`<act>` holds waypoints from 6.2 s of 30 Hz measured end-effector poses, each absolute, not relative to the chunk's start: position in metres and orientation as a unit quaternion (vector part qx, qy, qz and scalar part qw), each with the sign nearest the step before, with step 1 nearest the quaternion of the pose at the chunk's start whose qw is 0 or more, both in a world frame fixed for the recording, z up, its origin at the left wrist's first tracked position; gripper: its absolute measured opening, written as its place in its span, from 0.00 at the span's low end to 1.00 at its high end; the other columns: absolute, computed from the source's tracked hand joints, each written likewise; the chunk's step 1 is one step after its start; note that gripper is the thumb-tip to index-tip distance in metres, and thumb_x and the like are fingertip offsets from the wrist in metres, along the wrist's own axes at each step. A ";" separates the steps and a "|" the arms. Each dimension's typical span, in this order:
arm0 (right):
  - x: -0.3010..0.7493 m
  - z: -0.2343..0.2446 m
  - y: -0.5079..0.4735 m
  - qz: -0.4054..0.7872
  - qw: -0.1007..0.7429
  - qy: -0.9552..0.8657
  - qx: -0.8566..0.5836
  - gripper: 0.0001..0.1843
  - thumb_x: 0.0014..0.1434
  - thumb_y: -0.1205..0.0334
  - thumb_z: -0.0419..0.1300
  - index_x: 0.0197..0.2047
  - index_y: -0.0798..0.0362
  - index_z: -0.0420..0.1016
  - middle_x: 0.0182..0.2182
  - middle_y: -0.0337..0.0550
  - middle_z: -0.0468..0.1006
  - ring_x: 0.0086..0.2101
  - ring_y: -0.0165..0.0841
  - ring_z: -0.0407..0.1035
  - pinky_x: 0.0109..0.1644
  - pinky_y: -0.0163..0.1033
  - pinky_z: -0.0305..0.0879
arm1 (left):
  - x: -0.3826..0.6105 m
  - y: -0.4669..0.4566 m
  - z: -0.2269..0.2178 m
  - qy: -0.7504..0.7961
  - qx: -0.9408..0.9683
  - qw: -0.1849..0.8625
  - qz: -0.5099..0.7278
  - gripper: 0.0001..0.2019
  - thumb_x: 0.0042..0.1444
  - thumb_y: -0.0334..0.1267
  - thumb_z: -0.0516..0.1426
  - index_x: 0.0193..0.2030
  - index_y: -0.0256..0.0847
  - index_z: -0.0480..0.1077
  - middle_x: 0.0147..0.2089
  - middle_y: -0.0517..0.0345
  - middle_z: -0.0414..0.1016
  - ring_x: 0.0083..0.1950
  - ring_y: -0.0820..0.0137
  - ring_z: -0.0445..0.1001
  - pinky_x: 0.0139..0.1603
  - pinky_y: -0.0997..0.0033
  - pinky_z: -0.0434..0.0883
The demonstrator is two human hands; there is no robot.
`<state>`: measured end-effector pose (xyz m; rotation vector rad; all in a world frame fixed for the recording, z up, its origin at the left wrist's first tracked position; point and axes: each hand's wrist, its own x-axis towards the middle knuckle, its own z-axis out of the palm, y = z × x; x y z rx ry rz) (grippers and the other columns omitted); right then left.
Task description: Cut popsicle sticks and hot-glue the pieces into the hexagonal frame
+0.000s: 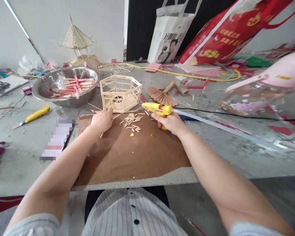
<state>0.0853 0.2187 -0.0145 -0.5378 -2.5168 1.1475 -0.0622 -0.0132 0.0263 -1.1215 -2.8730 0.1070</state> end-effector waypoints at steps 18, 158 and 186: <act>0.084 -0.020 0.225 0.494 0.230 -0.818 -0.184 0.21 0.47 0.39 0.58 0.28 0.50 0.71 0.14 0.37 0.66 0.16 0.29 0.61 0.18 0.36 0.55 | -0.050 -0.002 0.013 -0.903 -0.429 0.014 0.017 0.13 0.57 0.42 0.45 0.37 0.41 0.68 0.43 0.52 0.72 0.42 0.64 0.72 0.37 0.68 0.68; 0.085 -0.006 0.212 0.399 0.187 -0.875 -0.198 0.19 0.49 0.43 0.56 0.19 0.49 0.68 0.12 0.36 0.66 0.18 0.31 0.63 0.29 0.41 0.62 | -0.026 0.011 0.001 -0.840 -0.542 0.014 -0.035 0.14 0.59 0.42 0.45 0.39 0.45 0.71 0.42 0.57 0.70 0.41 0.69 0.71 0.34 0.74 0.65; 0.082 -0.015 0.219 0.583 0.217 -0.763 -0.176 0.18 0.45 0.45 0.62 0.29 0.52 0.71 0.18 0.36 0.70 0.15 0.24 0.59 0.16 0.32 0.53 | -0.047 0.006 0.001 -0.873 -0.481 0.059 -0.057 0.15 0.59 0.39 0.45 0.46 0.49 0.69 0.44 0.57 0.69 0.47 0.67 0.67 0.41 0.72 0.66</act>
